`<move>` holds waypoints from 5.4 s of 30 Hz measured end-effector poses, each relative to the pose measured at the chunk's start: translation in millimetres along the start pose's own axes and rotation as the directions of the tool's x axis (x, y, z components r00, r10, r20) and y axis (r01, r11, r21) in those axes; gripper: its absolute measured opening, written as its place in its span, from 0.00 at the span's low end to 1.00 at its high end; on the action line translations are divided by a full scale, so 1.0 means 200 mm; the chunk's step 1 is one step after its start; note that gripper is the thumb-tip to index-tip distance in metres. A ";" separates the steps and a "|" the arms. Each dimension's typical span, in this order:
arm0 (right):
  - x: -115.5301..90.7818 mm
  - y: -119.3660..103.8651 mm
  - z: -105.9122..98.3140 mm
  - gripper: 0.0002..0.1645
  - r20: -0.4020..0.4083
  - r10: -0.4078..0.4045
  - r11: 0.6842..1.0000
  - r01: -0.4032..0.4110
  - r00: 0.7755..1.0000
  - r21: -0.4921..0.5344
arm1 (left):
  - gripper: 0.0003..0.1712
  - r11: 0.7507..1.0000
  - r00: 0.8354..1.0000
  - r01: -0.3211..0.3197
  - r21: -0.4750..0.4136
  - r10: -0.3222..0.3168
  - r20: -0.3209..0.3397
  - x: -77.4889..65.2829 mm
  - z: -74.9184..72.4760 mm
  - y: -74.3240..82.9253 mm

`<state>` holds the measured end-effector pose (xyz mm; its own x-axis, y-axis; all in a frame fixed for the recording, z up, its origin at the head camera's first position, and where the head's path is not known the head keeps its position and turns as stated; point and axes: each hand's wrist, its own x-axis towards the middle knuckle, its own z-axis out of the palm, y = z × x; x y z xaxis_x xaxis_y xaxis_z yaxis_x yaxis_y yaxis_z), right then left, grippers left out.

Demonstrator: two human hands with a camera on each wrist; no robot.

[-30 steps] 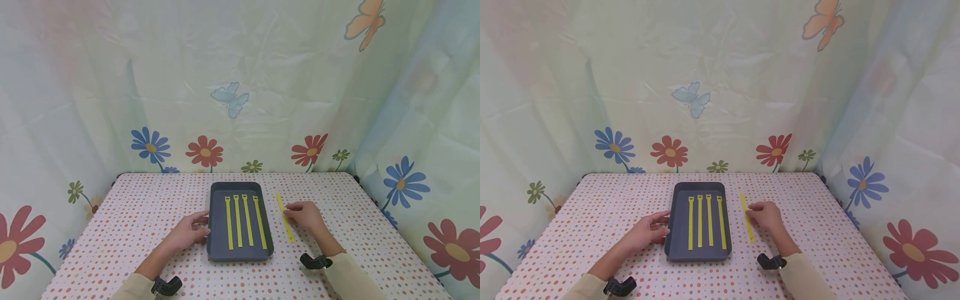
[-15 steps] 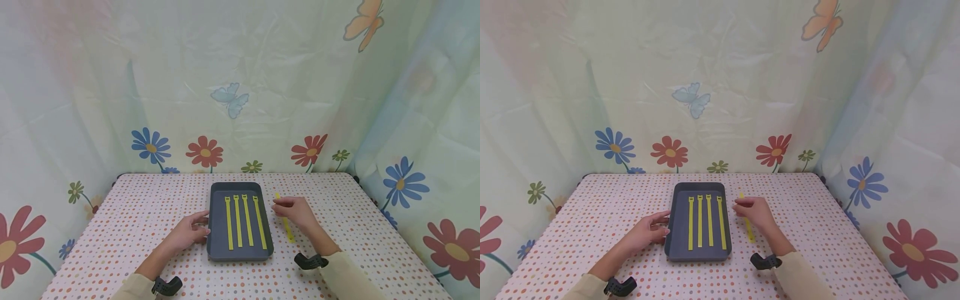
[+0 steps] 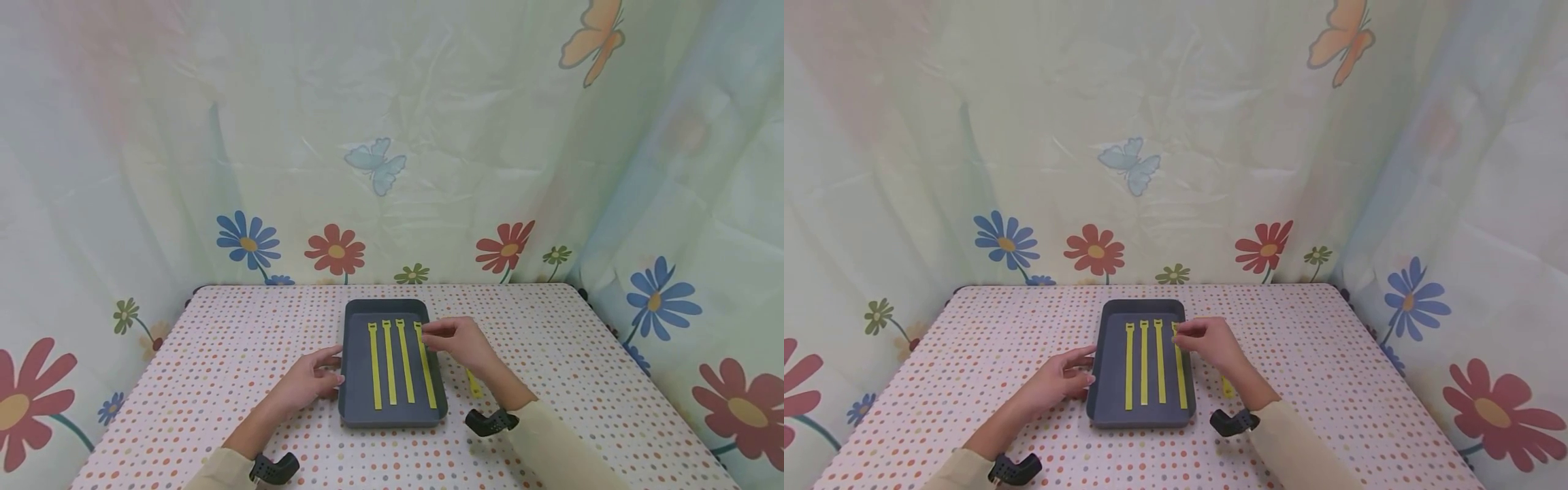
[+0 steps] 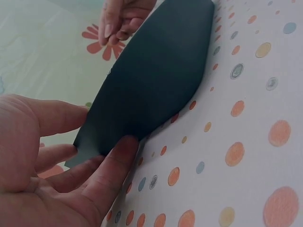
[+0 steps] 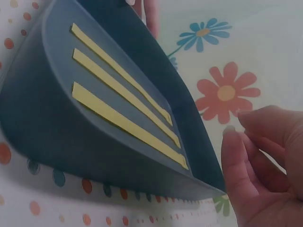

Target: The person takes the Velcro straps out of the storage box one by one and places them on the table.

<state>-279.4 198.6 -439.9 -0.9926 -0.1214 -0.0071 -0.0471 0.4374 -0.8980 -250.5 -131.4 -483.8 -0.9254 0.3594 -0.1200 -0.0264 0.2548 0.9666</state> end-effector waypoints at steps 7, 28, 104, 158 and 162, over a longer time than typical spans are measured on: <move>0.05 0.00 0.06 0.20 0.076 -0.056 0.997 0.060 0.996 -0.050 | 0.40 1.000 1.000 -0.005 -0.014 0.005 0.013 0.00 0.00 -0.01; 0.23 -0.11 0.15 0.14 0.349 -0.221 0.927 0.307 0.911 -0.215 | 0.39 1.000 1.000 -0.011 0.012 0.011 -0.002 0.01 -0.01 -0.02; 0.47 -0.23 0.41 0.10 0.795 -0.037 0.620 0.638 0.606 -0.458 | 0.38 1.000 1.000 0.014 0.000 -0.014 0.006 0.01 0.00 -0.01; 0.47 -0.28 0.46 0.09 0.811 0.023 0.574 0.656 0.584 -0.489 | 0.39 1.000 1.000 0.001 0.015 -0.001 0.011 0.00 0.00 0.00; 0.47 -0.28 0.46 0.09 0.810 0.028 0.555 0.665 0.586 -0.500 | 0.39 1.000 1.000 -0.008 0.023 0.008 0.018 0.01 0.00 -0.01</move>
<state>-358.9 81.8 -430.7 -0.4920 -0.7805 -0.3857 -0.7419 0.6077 -0.2835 -251.9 -131.7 -485.3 -0.9187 0.3775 -0.1165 -0.0099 0.2727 0.9620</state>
